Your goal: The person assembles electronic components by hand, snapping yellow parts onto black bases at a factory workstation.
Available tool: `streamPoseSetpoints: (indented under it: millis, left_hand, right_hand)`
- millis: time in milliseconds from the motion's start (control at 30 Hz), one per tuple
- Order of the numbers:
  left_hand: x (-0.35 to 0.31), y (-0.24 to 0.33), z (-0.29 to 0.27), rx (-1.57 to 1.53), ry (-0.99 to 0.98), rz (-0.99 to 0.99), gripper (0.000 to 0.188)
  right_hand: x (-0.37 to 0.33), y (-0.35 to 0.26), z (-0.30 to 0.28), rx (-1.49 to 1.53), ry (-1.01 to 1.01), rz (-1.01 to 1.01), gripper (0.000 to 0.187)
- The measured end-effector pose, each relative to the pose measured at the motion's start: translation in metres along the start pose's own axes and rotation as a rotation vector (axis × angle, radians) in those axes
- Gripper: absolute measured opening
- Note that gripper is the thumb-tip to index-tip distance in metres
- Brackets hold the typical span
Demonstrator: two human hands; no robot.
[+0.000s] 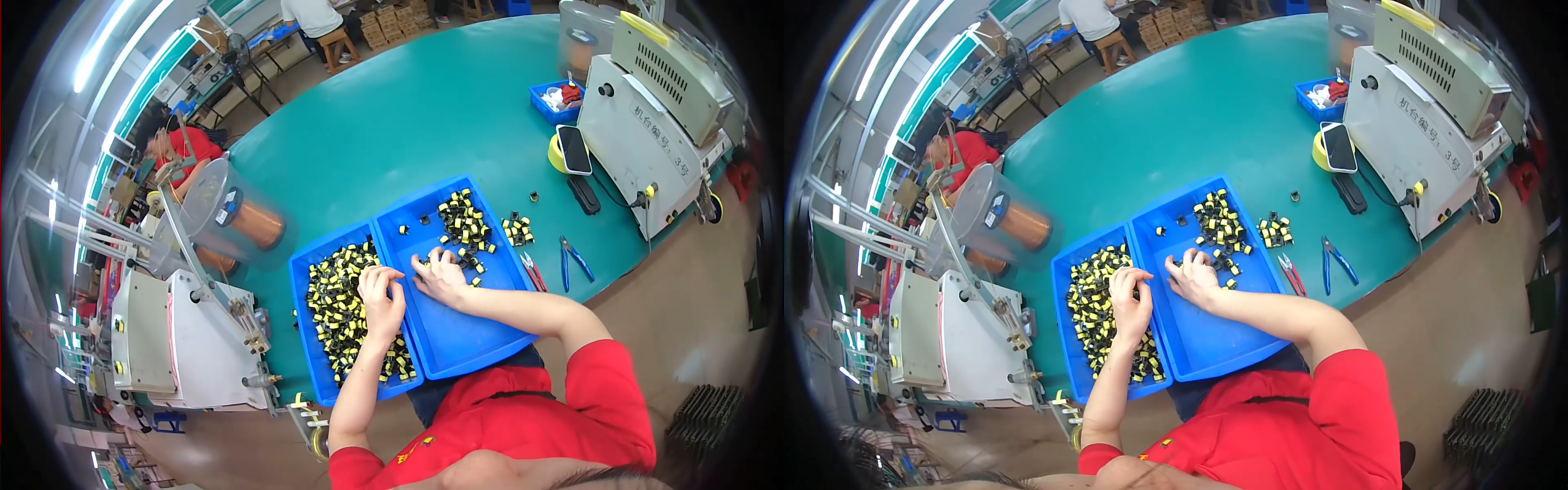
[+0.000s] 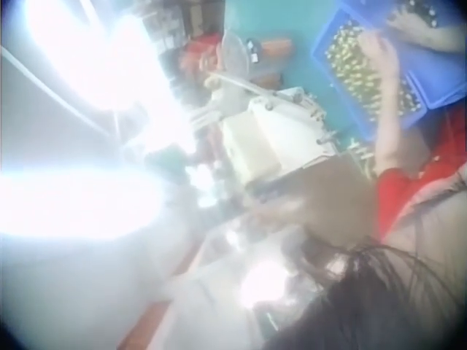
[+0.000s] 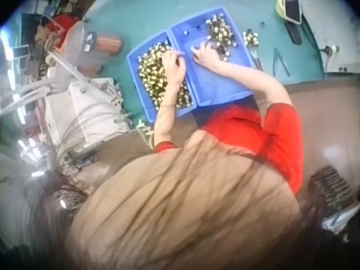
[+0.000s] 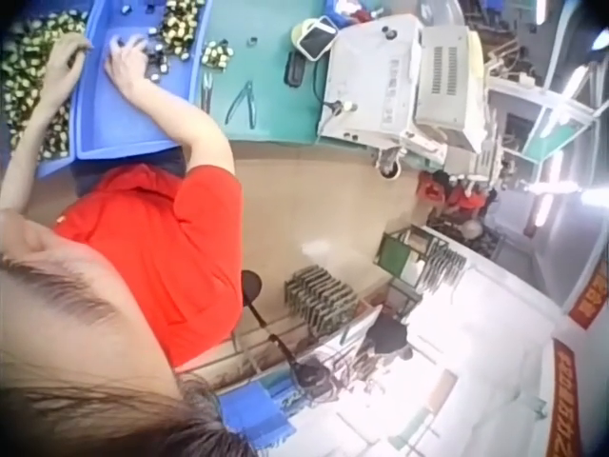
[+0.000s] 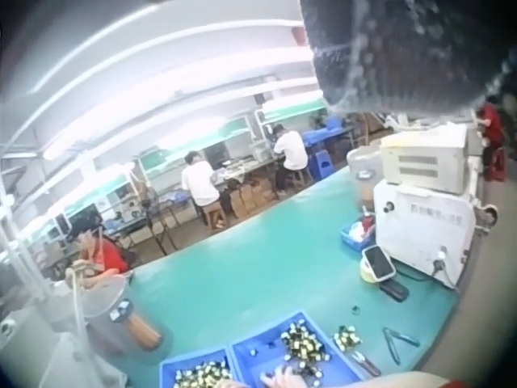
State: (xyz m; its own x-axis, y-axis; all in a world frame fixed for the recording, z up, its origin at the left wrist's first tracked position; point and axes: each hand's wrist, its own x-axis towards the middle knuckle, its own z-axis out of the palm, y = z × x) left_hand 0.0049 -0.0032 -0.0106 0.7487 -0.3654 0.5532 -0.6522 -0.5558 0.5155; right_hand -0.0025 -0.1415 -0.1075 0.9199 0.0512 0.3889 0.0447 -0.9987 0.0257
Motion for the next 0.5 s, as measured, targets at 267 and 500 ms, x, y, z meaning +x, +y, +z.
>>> streamPoseSetpoints:
  millis: [267,500]
  left_hand:
    - [-0.001,0.001,0.0,0.013,-0.006,0.002,0.011]
    - [0.002,-0.005,-0.005,0.057,0.01,0.019,0.014]
  right_hand:
    - [0.008,-0.001,0.009,0.01,0.046,-0.064,0.042]
    - [0.036,0.01,-0.048,0.361,-0.218,0.247,0.041]
